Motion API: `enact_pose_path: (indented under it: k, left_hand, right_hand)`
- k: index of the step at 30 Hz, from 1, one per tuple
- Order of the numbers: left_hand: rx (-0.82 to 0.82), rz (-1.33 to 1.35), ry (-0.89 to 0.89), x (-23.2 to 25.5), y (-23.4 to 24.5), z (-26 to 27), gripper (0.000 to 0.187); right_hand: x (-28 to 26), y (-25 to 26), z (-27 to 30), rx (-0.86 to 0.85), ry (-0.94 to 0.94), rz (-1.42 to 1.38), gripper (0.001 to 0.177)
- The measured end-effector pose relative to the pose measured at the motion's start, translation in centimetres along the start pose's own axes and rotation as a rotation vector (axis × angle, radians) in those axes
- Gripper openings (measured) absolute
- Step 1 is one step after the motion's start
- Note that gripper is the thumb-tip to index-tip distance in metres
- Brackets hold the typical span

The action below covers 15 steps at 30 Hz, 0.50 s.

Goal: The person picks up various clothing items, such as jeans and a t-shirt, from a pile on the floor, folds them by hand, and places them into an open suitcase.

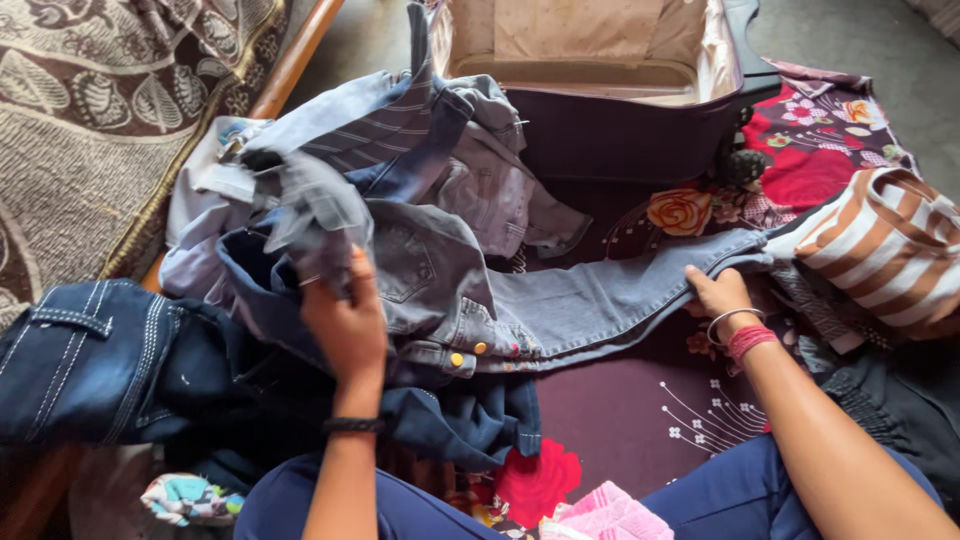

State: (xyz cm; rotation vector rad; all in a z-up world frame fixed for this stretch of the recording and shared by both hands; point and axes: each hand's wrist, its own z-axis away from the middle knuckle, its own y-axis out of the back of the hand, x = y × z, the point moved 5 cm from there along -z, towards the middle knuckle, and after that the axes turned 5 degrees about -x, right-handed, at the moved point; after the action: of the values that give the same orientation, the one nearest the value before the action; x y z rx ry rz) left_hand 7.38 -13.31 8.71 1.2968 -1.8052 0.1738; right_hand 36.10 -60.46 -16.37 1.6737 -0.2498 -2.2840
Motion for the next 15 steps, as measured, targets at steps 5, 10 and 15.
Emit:
enact_pose_path:
  k: [5, 10, 15]
  left_hand:
    - [-0.142, -0.281, 0.021, -3.1, -0.5, 1.5, 0.038]
    - [-0.35, -0.608, -0.433, -0.4, -4.5, 3.3, 0.073]
    - [-0.514, -0.556, -0.419, 1.3, -7.1, 4.0, 0.071]
  right_hand:
    - [-2.5, -1.2, 3.7, -0.068, -0.233, -0.03, 0.044]
    - [-5.9, -2.2, 6.8, -0.062, -0.191, 0.241, 0.045]
    - [-5.6, -1.9, 7.0, -0.053, -0.191, 0.321, 0.047]
